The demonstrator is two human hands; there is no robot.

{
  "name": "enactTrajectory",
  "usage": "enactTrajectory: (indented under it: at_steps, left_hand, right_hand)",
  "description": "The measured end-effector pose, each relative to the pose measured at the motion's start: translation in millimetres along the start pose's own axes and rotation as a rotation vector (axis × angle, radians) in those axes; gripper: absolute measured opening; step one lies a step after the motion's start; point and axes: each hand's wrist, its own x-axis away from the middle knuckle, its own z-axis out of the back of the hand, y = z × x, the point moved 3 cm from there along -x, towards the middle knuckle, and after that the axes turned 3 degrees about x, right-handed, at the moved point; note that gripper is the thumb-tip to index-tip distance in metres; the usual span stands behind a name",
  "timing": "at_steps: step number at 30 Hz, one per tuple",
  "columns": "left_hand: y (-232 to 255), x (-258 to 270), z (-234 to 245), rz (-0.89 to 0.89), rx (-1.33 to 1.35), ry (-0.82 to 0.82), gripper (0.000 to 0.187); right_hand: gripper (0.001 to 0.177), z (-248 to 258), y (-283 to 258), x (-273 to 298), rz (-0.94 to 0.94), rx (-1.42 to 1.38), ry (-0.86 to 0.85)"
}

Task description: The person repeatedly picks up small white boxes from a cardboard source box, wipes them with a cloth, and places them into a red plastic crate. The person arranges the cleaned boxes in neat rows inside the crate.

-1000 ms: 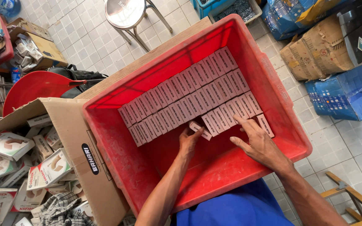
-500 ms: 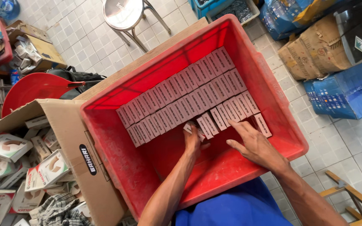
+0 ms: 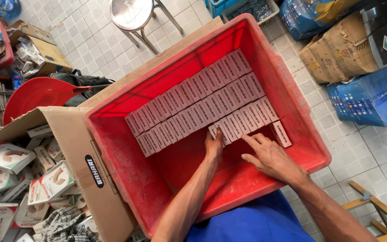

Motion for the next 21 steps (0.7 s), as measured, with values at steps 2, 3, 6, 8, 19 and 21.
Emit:
enactTrajectory:
  at_steps: [2,3,6,8,19,21]
  left_hand:
    - [-9.9,-6.9,3.0,0.013,0.047,0.015,0.093]
    - [-15.5,-10.1,4.1,0.026,0.094,0.031,0.098]
    - [-17.9,-12.7,0.8,0.033,0.085,0.081,0.094]
    - [-16.6,-13.8,-1.7,0.027,0.082,0.082,0.094]
    - [-19.5,-30.3,19.2,-0.06,-0.064,0.013,0.075]
    - [-19.1,-33.8,20.8,-0.054,-0.152,0.018,0.074]
  right_hand:
    - [0.064,-6.4,0.7,-6.3,0.022,0.082,-0.057]
    - [0.061,-10.7,1.4,-8.5,0.045,0.163,-0.115]
    - [0.051,-35.5,11.0,-20.0,0.143,0.396,-0.252]
    - [0.05,-52.0,22.0,-37.7,0.165,0.484,-0.327]
    - [0.064,-70.6,30.0,-119.6,0.126,0.44,-0.692]
    - [0.063,-71.5,36.8,-120.4,0.158,0.443,-0.671]
